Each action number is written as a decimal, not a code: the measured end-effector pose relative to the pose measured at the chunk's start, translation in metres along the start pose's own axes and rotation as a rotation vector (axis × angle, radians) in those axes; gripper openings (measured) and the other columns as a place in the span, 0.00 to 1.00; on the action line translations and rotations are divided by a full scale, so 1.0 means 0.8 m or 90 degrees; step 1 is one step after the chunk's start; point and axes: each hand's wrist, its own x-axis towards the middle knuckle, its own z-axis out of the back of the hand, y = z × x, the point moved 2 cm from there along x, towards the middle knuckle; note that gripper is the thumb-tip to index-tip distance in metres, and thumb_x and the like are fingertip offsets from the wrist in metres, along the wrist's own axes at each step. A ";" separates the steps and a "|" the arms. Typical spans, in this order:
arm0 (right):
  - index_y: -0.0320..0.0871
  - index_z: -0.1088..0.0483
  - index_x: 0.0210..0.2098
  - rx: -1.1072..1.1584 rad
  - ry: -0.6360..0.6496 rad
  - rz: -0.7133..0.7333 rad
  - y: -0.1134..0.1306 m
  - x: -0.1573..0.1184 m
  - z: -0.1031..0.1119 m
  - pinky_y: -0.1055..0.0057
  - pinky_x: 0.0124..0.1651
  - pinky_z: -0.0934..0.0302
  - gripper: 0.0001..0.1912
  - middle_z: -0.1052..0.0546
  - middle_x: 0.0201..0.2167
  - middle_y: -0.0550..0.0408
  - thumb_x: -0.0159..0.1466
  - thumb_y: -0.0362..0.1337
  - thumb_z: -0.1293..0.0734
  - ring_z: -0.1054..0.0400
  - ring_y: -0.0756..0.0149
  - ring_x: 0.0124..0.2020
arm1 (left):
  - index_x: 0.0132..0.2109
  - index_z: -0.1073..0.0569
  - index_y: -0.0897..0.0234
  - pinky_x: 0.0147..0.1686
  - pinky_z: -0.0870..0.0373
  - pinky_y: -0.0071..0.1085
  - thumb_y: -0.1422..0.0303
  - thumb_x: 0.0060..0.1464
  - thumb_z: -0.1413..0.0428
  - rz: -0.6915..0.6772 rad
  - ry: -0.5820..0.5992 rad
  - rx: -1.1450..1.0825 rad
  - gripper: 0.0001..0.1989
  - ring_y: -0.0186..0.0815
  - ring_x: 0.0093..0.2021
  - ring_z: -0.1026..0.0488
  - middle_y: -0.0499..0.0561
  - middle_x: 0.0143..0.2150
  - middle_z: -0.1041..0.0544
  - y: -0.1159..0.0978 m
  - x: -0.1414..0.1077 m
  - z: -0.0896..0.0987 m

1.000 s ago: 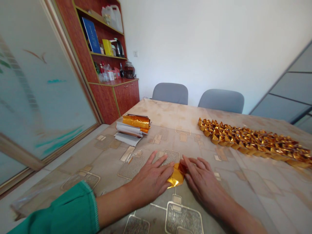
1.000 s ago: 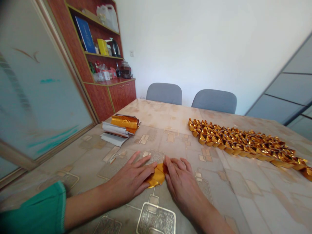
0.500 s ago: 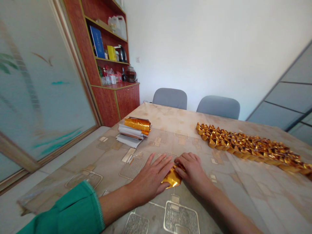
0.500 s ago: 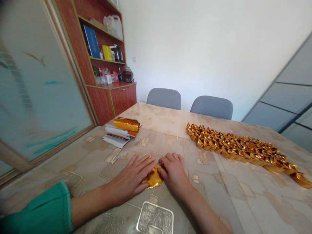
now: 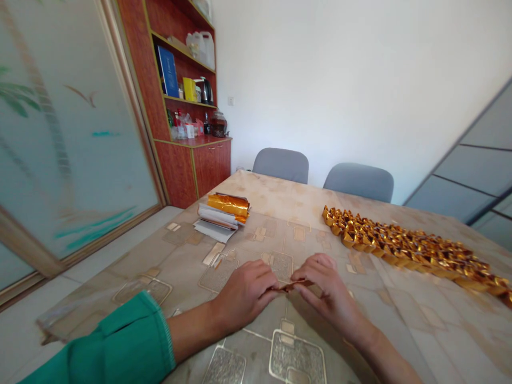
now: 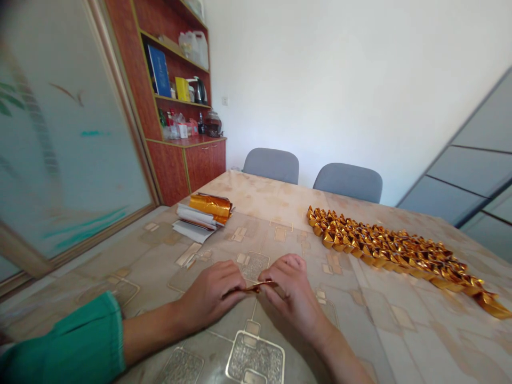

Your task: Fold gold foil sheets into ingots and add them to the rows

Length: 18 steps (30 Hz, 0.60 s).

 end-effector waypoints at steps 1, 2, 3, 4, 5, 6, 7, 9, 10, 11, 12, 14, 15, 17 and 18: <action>0.47 0.29 0.35 -0.024 0.000 0.032 0.007 0.000 0.004 0.61 0.48 0.48 0.06 0.26 0.30 0.59 0.68 0.31 0.35 0.35 0.63 0.36 | 0.32 0.30 0.64 0.33 0.38 0.30 0.69 0.65 0.48 -0.018 -0.019 0.011 0.11 0.36 0.33 0.32 0.48 0.30 0.28 -0.001 0.000 0.002; 0.46 0.29 0.35 -0.049 -0.003 0.054 0.013 0.000 0.007 0.59 0.50 0.49 0.06 0.26 0.29 0.59 0.68 0.31 0.35 0.36 0.63 0.36 | 0.32 0.30 0.64 0.33 0.39 0.30 0.69 0.65 0.49 -0.032 -0.036 0.024 0.12 0.35 0.33 0.33 0.49 0.30 0.29 -0.003 0.000 0.004; 0.46 0.29 0.35 -0.079 -0.006 0.073 0.018 -0.001 0.010 0.58 0.52 0.50 0.05 0.26 0.29 0.59 0.68 0.32 0.35 0.36 0.63 0.36 | 0.32 0.29 0.65 0.32 0.39 0.30 0.70 0.66 0.50 -0.042 -0.049 0.039 0.12 0.35 0.33 0.33 0.49 0.30 0.29 -0.004 0.000 0.005; 0.46 0.28 0.35 -0.112 -0.011 0.094 0.022 -0.003 0.011 0.56 0.54 0.52 0.07 0.26 0.29 0.59 0.69 0.31 0.36 0.36 0.63 0.36 | 0.32 0.29 0.65 0.32 0.40 0.30 0.70 0.66 0.51 -0.050 -0.055 0.054 0.13 0.35 0.32 0.33 0.49 0.30 0.29 -0.006 -0.001 0.006; 0.46 0.28 0.35 -0.142 -0.011 0.113 0.025 -0.006 0.011 0.55 0.55 0.52 0.08 0.26 0.28 0.58 0.69 0.31 0.37 0.37 0.63 0.35 | 0.31 0.29 0.64 0.31 0.40 0.30 0.71 0.66 0.52 -0.060 -0.055 0.070 0.14 0.34 0.32 0.34 0.49 0.30 0.29 -0.007 -0.001 0.006; 0.45 0.28 0.34 -0.168 -0.005 0.129 0.027 -0.009 0.010 0.56 0.55 0.52 0.10 0.27 0.27 0.58 0.70 0.31 0.38 0.37 0.63 0.35 | 0.30 0.29 0.64 0.30 0.41 0.30 0.71 0.67 0.53 -0.074 -0.051 0.086 0.15 0.34 0.31 0.34 0.49 0.29 0.29 -0.009 -0.001 0.005; 0.45 0.29 0.33 -0.185 0.007 0.143 0.028 -0.012 0.008 0.57 0.54 0.51 0.12 0.27 0.26 0.58 0.71 0.30 0.39 0.38 0.64 0.34 | 0.30 0.30 0.64 0.29 0.41 0.30 0.72 0.67 0.53 -0.090 -0.042 0.100 0.16 0.34 0.30 0.35 0.48 0.29 0.29 -0.011 -0.001 0.003; 0.44 0.30 0.31 -0.191 0.054 0.152 0.026 -0.017 0.001 0.60 0.49 0.48 0.13 0.27 0.26 0.58 0.71 0.31 0.40 0.39 0.64 0.33 | 0.28 0.31 0.64 0.28 0.42 0.30 0.72 0.67 0.53 -0.125 -0.008 0.120 0.17 0.34 0.29 0.36 0.48 0.29 0.29 -0.013 -0.001 -0.002; 0.44 0.30 0.31 -0.182 0.086 0.147 0.025 -0.020 -0.003 0.61 0.47 0.47 0.13 0.27 0.26 0.57 0.71 0.31 0.40 0.39 0.64 0.33 | 0.28 0.31 0.64 0.28 0.42 0.31 0.72 0.67 0.52 -0.141 0.014 0.125 0.17 0.34 0.29 0.36 0.48 0.29 0.29 -0.014 -0.001 -0.004; 0.44 0.30 0.31 -0.167 0.118 0.138 0.023 -0.021 -0.007 0.62 0.46 0.47 0.12 0.26 0.28 0.57 0.71 0.31 0.40 0.39 0.64 0.33 | 0.29 0.31 0.64 0.27 0.41 0.31 0.72 0.67 0.52 -0.153 0.039 0.125 0.16 0.34 0.29 0.36 0.48 0.29 0.29 -0.014 -0.002 -0.005; 0.44 0.31 0.32 -0.148 0.147 0.127 0.021 -0.022 -0.009 0.62 0.46 0.46 0.12 0.26 0.29 0.57 0.71 0.32 0.40 0.38 0.64 0.33 | 0.29 0.30 0.64 0.28 0.40 0.30 0.71 0.67 0.51 -0.159 0.065 0.118 0.15 0.34 0.30 0.35 0.48 0.30 0.28 -0.013 -0.003 -0.006; 0.44 0.30 0.33 -0.111 0.196 0.097 0.018 -0.022 -0.010 0.63 0.46 0.46 0.10 0.24 0.30 0.57 0.71 0.32 0.39 0.37 0.64 0.35 | 0.33 0.28 0.64 0.30 0.37 0.30 0.68 0.66 0.49 -0.161 0.113 0.092 0.12 0.34 0.31 0.33 0.49 0.31 0.27 -0.012 -0.007 -0.003; 0.45 0.29 0.35 -0.093 0.217 0.082 0.018 -0.022 -0.009 0.63 0.46 0.45 0.09 0.24 0.32 0.57 0.71 0.33 0.39 0.36 0.64 0.35 | 0.36 0.27 0.64 0.32 0.34 0.31 0.66 0.66 0.48 -0.157 0.135 0.075 0.10 0.35 0.33 0.32 0.49 0.33 0.26 -0.012 -0.010 0.000; 0.46 0.28 0.39 -0.058 0.252 0.055 0.017 -0.021 -0.004 0.64 0.46 0.44 0.07 0.23 0.35 0.57 0.71 0.35 0.38 0.34 0.64 0.37 | 0.44 0.26 0.64 0.38 0.31 0.32 0.64 0.64 0.47 -0.161 0.165 0.054 0.09 0.37 0.37 0.29 0.52 0.38 0.23 -0.012 -0.018 0.006; 0.46 0.27 0.41 -0.043 0.267 0.042 0.017 -0.021 -0.001 0.64 0.46 0.44 0.07 0.22 0.36 0.57 0.71 0.36 0.38 0.33 0.64 0.38 | 0.48 0.26 0.63 0.40 0.30 0.33 0.65 0.64 0.47 -0.160 0.169 0.052 0.09 0.38 0.39 0.28 0.52 0.40 0.22 -0.011 -0.022 0.009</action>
